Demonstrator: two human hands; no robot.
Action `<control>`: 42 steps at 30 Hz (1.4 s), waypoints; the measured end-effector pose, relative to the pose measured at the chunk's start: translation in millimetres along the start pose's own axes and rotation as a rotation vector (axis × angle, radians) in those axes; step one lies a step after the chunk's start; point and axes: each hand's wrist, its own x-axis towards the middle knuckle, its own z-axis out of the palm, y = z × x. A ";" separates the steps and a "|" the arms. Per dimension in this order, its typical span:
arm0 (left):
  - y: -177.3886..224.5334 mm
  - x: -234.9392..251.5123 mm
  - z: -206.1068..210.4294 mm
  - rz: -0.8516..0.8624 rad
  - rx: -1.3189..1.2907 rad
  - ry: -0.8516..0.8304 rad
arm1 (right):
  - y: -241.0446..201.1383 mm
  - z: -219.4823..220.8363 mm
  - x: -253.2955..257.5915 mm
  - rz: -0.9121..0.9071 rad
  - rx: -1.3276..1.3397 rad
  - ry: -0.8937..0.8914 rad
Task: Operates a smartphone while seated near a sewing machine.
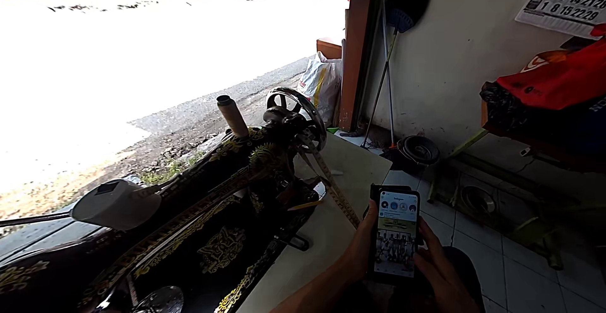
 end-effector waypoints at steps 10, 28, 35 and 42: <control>1.7 0.0 0.1 -0.002 -0.016 -0.025 | -2.0 -0.2 1.2 0.004 0.005 0.003; 2.5 -0.5 2.0 0.006 -0.015 0.003 | -2.4 0.5 2.3 0.020 0.020 0.011; 2.1 -0.3 1.3 -0.002 0.002 0.001 | -1.6 -0.8 1.8 0.024 0.008 0.002; 0.6 0.6 -0.5 0.005 0.020 0.003 | -1.7 -0.7 1.8 0.015 -0.006 0.002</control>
